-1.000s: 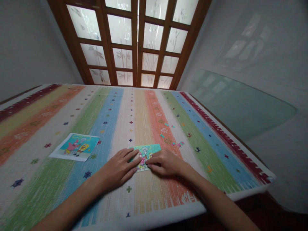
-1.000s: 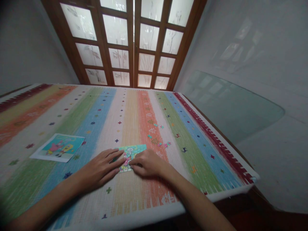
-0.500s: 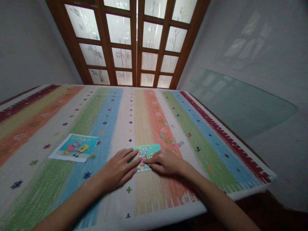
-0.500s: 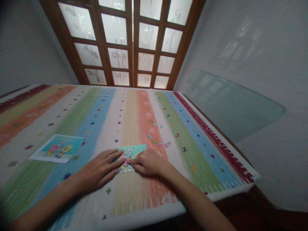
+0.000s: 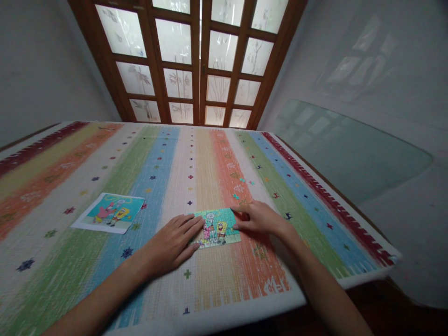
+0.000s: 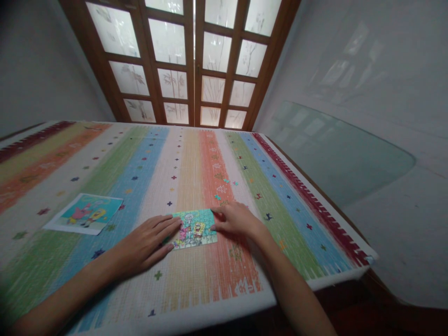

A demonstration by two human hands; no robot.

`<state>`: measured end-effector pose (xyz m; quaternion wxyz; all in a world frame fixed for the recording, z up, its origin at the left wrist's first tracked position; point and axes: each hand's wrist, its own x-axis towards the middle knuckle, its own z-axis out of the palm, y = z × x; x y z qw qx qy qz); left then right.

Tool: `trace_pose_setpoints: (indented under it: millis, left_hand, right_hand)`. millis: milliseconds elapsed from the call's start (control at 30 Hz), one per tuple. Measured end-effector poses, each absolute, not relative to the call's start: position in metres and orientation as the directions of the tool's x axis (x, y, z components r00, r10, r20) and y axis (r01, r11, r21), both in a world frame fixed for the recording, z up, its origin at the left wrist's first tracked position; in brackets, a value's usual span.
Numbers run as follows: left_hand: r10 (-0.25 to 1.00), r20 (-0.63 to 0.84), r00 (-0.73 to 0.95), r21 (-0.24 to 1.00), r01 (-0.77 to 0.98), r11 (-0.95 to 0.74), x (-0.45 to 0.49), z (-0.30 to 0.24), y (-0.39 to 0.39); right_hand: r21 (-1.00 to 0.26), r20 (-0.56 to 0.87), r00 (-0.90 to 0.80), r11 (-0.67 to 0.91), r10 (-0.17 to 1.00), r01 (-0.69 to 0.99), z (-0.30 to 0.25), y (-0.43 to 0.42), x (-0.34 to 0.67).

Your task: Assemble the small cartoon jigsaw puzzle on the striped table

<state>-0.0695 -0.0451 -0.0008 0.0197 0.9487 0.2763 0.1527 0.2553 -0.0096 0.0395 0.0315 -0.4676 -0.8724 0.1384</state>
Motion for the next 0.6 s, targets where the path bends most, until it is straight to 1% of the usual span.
trace_pose_setpoints:
  millis: [133, 333, 600]
  left_hand:
    - [0.532, 0.285, 0.798, 0.130, 0.517, -0.846, -0.068, 0.000, -0.045]
    - [0.546, 0.312, 0.778, 0.161, 0.523, -0.837, -0.067, -0.002, -0.046]
    - [0.527, 0.295, 0.797, 0.116, 0.518, -0.848, -0.068, -0.001, -0.045]
  right_hand:
    - [-0.275, -0.148, -0.528, 0.478, 0.836, 0.834, 0.041, -0.010, 0.255]
    - [-0.231, -0.163, -0.513, 0.473, 0.843, 0.850, 0.040, -0.012, 0.247]
    - [-0.218, -0.202, -0.518, 0.477, 0.831, 0.852, 0.047, -0.015, 0.242]
